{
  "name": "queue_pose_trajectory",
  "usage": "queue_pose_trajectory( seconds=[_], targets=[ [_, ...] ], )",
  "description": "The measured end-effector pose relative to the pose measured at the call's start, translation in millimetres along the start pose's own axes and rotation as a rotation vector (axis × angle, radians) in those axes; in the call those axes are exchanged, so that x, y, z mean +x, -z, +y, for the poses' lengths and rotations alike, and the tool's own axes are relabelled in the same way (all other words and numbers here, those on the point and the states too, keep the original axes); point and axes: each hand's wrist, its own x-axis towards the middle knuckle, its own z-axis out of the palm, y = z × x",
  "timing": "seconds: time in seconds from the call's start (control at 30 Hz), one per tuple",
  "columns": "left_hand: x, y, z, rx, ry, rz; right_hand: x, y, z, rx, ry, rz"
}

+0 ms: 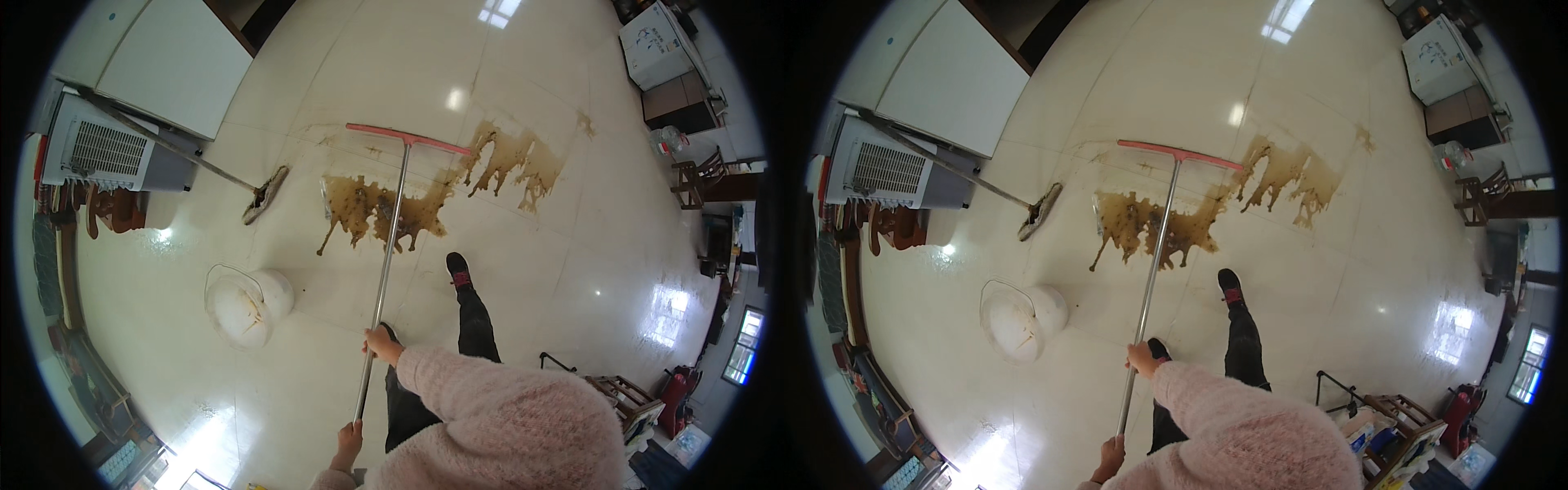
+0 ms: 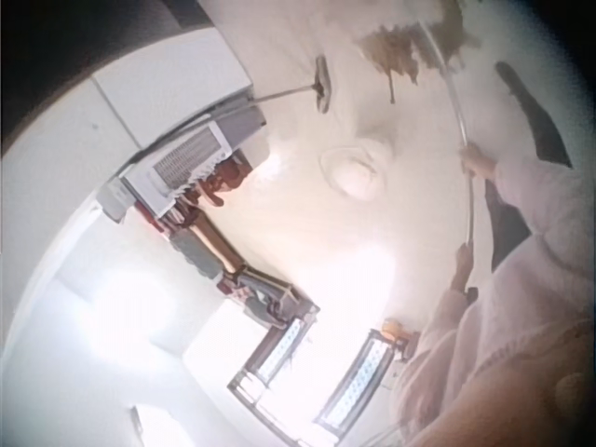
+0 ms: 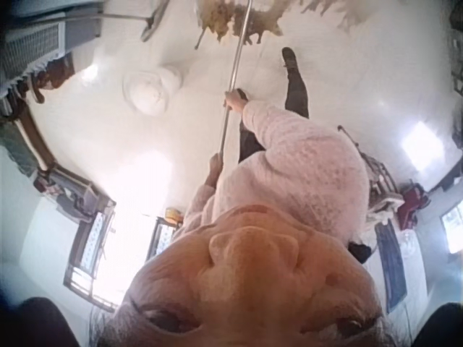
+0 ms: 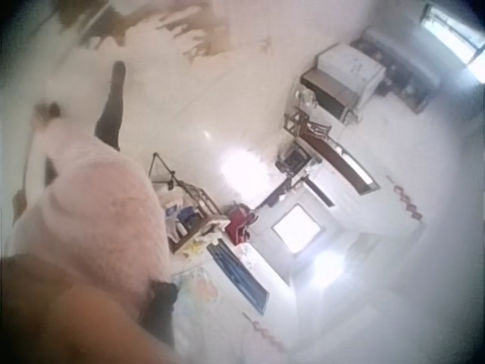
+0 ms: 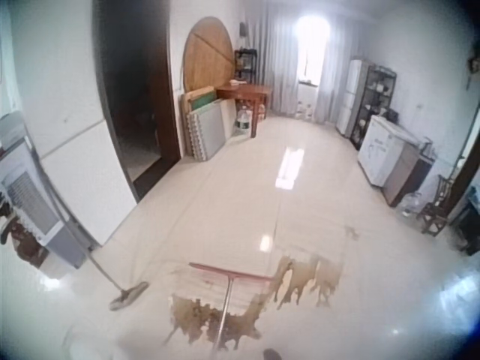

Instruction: The person sweeps a large brown spill on a tiled floor using a red squeegee-style broom. They move a wooden chair aside to access the area, then continue sweeping the spill toward a central spot. The person wears dark shoes and a light pink sweater.

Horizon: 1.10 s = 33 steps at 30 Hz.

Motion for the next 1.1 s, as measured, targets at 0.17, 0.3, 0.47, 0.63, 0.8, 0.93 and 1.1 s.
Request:
queue_pose_trajectory(
  seconds=[0.17,0.3,0.47,0.63,0.8,0.93,1.1],
  targets=[
    [58.2,-39.2,110.3,0.031,-0.010,0.010,19.6,76.4,-104.4,0.151,0.146,-0.064],
    [143.5,-81.5,252.8,0.004,-0.136,-0.018,55.7,179.2,-237.1,0.203,0.354,0.030],
    [240.5,-137.9,424.5,-0.132,-0.332,-0.136,64.3,296.2,-413.5,0.127,0.431,0.125],
    [236.4,-163.8,473.0,-0.259,-0.122,-0.310,80.0,336.4,-455.8,0.059,0.192,0.320],
    [190.4,-162.1,362.3,-0.075,-0.228,-0.329,145.6,308.0,-311.1,0.203,0.264,0.040],
    [142.1,-137.6,241.5,0.192,-0.236,-0.275,139.9,268.4,-169.4,0.486,0.023,-0.059],
    [38.3,-76.1,105.1,-0.243,0.291,-0.373,97.3,179.7,6.5,0.478,-0.298,-0.071]
  ],
)
